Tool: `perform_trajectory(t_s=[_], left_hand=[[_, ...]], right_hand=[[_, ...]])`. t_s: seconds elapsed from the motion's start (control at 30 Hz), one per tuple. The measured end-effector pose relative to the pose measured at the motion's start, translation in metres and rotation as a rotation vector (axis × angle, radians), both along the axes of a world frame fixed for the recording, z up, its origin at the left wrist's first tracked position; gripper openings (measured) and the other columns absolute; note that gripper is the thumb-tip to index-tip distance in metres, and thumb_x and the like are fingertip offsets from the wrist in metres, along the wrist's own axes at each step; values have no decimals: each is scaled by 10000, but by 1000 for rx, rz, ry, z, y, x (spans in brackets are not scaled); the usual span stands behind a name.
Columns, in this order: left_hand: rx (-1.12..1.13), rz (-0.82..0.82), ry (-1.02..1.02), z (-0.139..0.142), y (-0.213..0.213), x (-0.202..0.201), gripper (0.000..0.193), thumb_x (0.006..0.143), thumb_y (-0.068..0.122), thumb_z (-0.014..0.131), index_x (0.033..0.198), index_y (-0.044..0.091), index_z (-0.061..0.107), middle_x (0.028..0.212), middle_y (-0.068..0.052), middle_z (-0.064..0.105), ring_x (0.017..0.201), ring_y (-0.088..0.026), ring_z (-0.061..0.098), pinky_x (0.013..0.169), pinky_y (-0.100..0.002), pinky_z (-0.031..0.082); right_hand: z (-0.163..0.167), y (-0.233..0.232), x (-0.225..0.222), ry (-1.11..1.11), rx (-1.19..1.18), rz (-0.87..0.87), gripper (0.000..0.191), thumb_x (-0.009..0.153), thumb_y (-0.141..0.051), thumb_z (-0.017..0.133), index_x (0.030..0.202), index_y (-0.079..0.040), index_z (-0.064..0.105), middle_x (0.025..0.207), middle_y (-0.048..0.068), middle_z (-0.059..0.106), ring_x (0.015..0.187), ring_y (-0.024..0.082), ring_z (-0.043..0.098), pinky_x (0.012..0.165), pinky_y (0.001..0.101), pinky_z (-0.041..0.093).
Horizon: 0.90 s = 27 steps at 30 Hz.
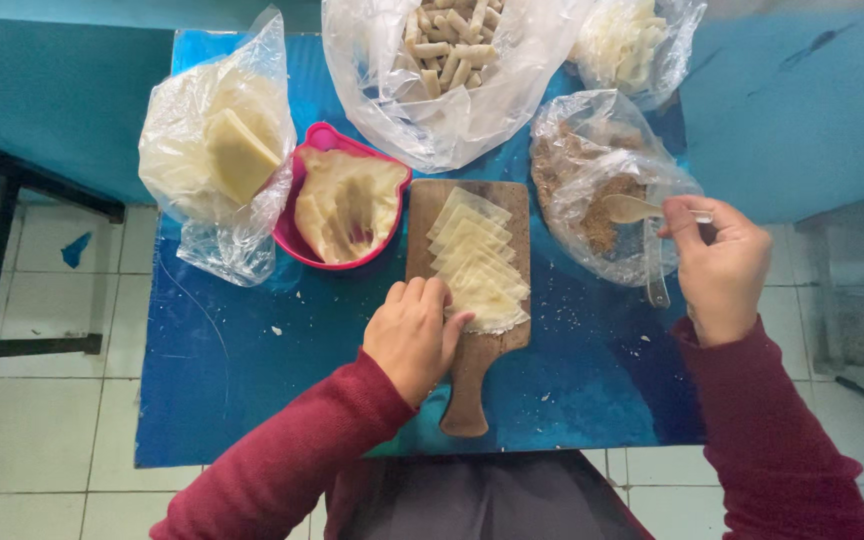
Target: The person sits at a table and folds dumplings one at a time. They take a square wrapper, spoon filling from a plastic bag onto it, then fold and pinch the wrapper closed, placing finished dumplings in a pile on the board.
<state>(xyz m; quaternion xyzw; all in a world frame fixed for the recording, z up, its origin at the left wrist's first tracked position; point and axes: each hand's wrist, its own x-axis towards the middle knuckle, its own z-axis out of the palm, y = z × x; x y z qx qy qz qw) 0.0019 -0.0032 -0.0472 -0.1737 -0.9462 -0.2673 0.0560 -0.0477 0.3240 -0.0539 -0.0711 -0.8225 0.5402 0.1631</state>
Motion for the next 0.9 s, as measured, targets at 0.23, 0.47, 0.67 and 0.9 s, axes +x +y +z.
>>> perform_trajectory(t_s=[0.23, 0.47, 0.67, 0.9], left_hand=[[-21, 15, -18, -1, -1, -2, 286, 884, 308, 750, 907, 64, 604, 857, -113, 605, 822, -316, 590, 723, -409, 506], [-47, 5, 21, 1, -1, -3, 259, 851, 281, 750, 886, 75, 598, 861, -110, 599, 842, -318, 588, 711, -416, 503], [-12, -6, 5, 1, -3, -2, 222, 869, 250, 736, 873, 80, 594, 860, -108, 601, 850, -319, 588, 725, -424, 500], [79, -39, 2, 0, -4, 0, 187, 861, 175, 736, 907, 68, 590, 885, -114, 610, 858, -323, 591, 747, -421, 493]], right_hand=[[-30, 8, -4, -90, -232, 18, 182, 1085, -183, 699, 1080, -2, 719, 855, 27, 700, 702, 38, 548, 656, 199, 435], [-31, 11, -5, -133, -498, -39, 122, 1064, -138, 693, 1067, -16, 694, 850, 47, 698, 667, 60, 542, 614, 205, 422], [-5, 7, 17, -151, -634, -48, 115, 1068, -141, 674, 1095, -31, 693, 877, 65, 689, 693, 81, 572, 654, 213, 469], [-4, -50, 43, -300, -612, 116, 160, 1045, -142, 661, 1088, 3, 710, 848, 68, 698, 703, 87, 585, 666, 214, 466]])
